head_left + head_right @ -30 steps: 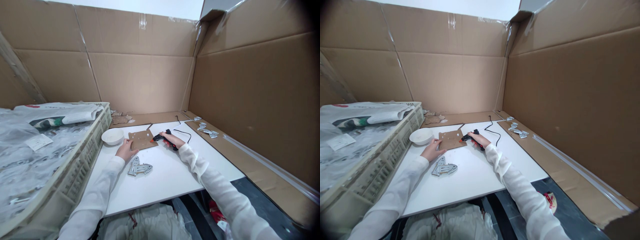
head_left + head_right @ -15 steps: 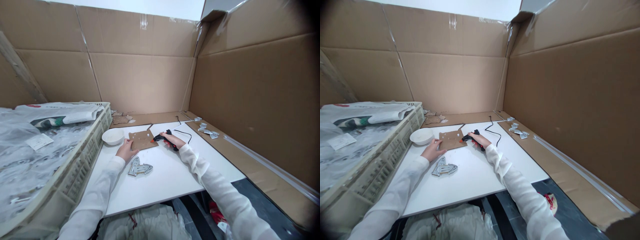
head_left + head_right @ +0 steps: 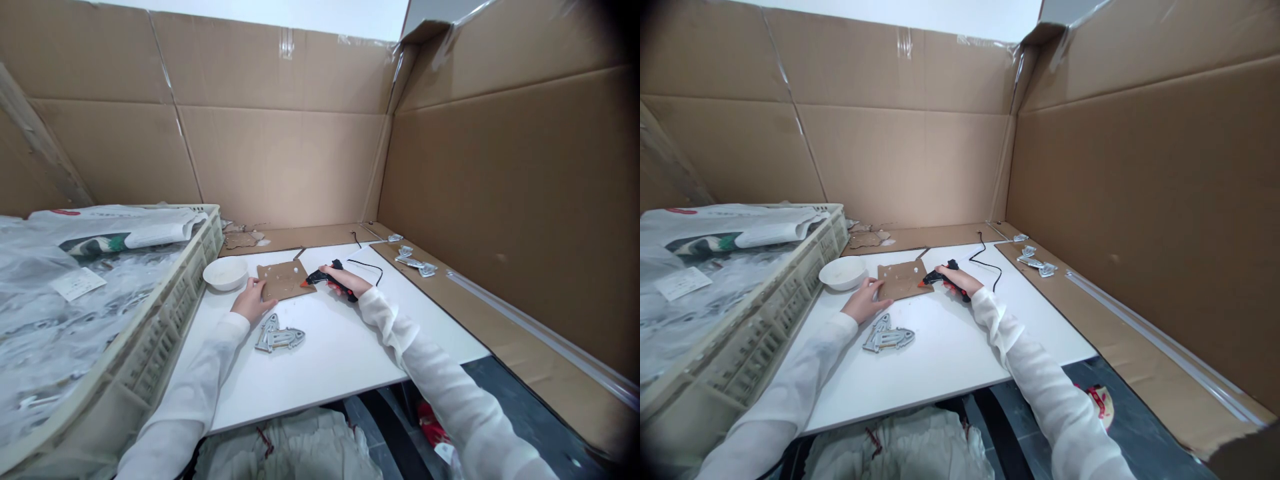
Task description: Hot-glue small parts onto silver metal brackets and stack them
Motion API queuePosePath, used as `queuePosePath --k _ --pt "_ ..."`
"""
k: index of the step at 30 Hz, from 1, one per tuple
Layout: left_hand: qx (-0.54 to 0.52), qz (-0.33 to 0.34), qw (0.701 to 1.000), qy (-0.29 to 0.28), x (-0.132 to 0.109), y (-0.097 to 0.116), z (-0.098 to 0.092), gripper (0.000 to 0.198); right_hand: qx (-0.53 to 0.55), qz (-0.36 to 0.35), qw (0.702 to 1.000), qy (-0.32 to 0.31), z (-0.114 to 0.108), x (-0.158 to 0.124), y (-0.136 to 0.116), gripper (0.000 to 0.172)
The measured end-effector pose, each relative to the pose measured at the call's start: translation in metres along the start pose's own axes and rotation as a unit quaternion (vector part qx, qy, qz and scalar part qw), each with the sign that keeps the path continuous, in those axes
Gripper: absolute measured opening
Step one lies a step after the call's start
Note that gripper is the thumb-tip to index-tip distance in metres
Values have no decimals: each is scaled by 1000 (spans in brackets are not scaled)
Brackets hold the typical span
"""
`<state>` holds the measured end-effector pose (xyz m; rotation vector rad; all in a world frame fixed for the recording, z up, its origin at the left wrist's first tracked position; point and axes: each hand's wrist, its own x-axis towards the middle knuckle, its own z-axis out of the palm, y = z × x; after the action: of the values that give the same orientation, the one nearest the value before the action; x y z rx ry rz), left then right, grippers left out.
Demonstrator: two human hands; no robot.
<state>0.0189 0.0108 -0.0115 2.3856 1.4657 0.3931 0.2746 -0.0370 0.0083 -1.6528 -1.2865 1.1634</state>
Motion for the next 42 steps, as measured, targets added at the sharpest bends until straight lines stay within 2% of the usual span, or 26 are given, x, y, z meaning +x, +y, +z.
queuePosePath --k 9,17,21,28,35,42 --pt "-2 3 1000 -1 1 -2 1 58 -9 8 1000 -5 0 -4 -4 39" --pt "0 8 1000 6 1 -3 3 57 87 55 995 -17 -6 1 1 50" --pt "-4 10 1000 5 1 -3 3 57 99 65 993 -21 -7 0 0 48" --pt "-1 7 1000 5 1 -2 2 56 69 31 996 -36 -4 -2 -2 46" --pt "5 5 1000 -1 0 -1 2 57 71 6 997 -21 0 -3 -2 38" --pt "7 5 1000 -1 1 -1 2 56 45 -13 999 -5 1 -3 -2 39"
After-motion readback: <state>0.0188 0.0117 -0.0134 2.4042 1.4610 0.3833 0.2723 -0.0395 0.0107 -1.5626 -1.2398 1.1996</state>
